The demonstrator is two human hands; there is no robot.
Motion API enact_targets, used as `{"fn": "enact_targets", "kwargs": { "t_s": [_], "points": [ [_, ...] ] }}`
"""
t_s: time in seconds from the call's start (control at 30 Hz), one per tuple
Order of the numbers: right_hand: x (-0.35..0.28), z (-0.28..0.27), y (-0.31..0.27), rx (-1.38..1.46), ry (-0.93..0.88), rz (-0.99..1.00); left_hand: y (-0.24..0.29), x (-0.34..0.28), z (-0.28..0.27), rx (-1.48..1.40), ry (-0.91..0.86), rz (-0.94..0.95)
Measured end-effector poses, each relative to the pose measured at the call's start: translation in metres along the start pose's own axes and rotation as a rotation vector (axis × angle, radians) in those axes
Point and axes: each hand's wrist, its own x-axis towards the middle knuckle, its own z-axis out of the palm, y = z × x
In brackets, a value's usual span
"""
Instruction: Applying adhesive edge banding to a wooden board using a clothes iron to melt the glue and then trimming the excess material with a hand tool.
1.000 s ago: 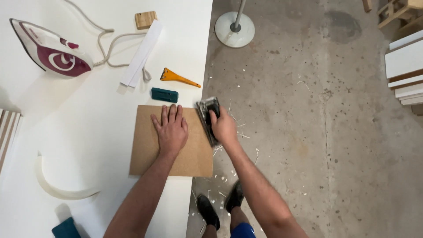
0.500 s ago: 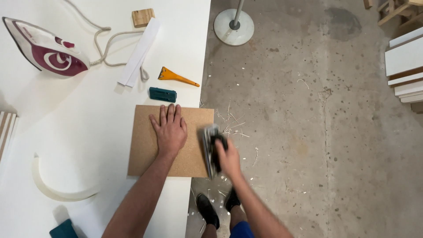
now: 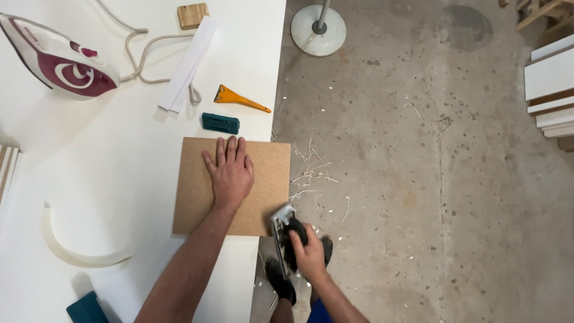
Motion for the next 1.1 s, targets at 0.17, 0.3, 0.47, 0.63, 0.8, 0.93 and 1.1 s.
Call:
{"fn": "enact_targets", "kwargs": {
  "t_s": [0.17, 0.3, 0.47, 0.63, 0.8, 0.93, 1.1],
  "points": [
    [0.127, 0.003, -0.052, -0.268, 0.075, -0.166, -0.001, 0.004, 0.008, 0.001, 0.005, -0.012],
    [0.119, -0.003, -0.102, -0.370, 0.045, -0.221, -0.004, -0.003, 0.007, 0.004, 0.005, -0.012],
    [-0.003, 0.015, -0.049, -0.626, 0.052, -0.218, -0.004, 0.005, 0.003, 0.000, 0.033, 0.004],
    [0.150, 0.015, -0.108, -0.686, 0.049, -0.193, -0.004, 0.001, 0.008, -0.014, 0.034, 0.003],
    [0.050, 0.015, -0.082, -0.690, 0.016, -0.179, -0.003, 0.002, 0.006, -0.015, 0.021, 0.000],
    [-0.005, 0.025, -0.026, -0.723, 0.042, -0.319, -0.011, 0.002, 0.034, -0.031, 0.283, 0.071],
    [0.150, 0.015, -0.130, -0.704, 0.072, -0.288, -0.003, 0.004, -0.002, -0.005, 0.020, -0.019]
  ]
}}
